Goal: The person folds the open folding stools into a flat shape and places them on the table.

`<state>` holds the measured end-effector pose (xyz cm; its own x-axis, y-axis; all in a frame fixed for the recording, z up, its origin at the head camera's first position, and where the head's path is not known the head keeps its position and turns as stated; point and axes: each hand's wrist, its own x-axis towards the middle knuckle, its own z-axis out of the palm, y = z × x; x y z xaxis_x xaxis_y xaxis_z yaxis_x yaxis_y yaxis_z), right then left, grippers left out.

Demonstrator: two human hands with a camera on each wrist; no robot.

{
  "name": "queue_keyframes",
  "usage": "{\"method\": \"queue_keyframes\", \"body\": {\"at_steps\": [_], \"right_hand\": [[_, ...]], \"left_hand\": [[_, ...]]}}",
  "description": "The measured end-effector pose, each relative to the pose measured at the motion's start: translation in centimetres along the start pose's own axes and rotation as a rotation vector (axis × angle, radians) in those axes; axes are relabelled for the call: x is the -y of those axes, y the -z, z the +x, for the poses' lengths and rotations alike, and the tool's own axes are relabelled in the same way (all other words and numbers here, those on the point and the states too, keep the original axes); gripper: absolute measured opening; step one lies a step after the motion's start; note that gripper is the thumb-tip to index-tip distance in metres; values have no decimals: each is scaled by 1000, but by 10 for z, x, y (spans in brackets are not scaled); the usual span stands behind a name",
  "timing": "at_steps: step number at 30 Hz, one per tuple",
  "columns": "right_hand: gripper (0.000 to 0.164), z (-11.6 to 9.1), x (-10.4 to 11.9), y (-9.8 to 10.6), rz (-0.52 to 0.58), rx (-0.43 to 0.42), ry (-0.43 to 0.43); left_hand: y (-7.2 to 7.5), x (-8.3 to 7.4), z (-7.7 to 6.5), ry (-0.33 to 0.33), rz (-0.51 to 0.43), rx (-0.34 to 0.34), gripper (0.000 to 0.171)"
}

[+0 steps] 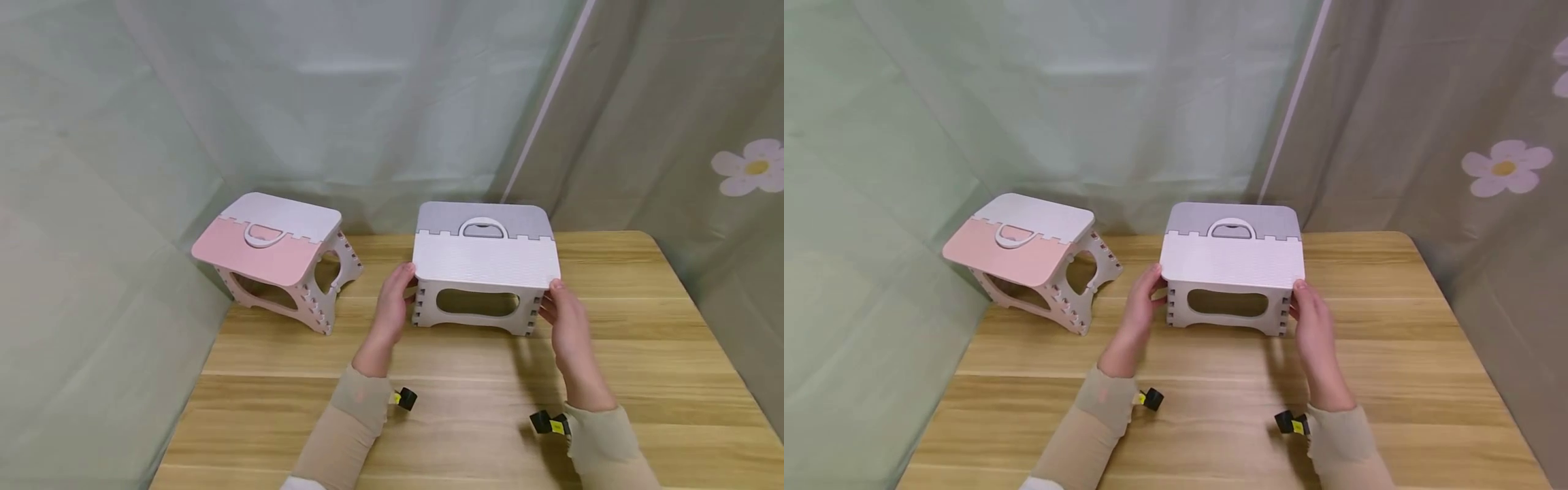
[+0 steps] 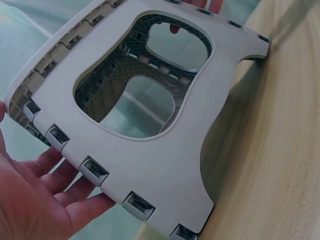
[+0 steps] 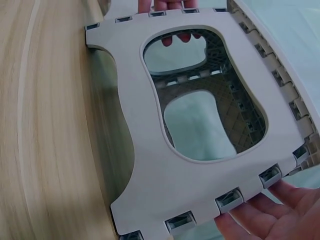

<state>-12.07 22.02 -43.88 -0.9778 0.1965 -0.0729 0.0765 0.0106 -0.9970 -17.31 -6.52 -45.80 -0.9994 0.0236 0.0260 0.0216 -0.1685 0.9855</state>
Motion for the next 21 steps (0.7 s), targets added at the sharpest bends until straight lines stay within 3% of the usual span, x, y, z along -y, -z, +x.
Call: {"method": "queue_keyframes", "body": {"at_steps": [21], "right_hand": [[64, -1, 0, -9, -33, -18, 12]], "left_hand": [[8, -2, -1, 4, 12, -16, 49]]}}
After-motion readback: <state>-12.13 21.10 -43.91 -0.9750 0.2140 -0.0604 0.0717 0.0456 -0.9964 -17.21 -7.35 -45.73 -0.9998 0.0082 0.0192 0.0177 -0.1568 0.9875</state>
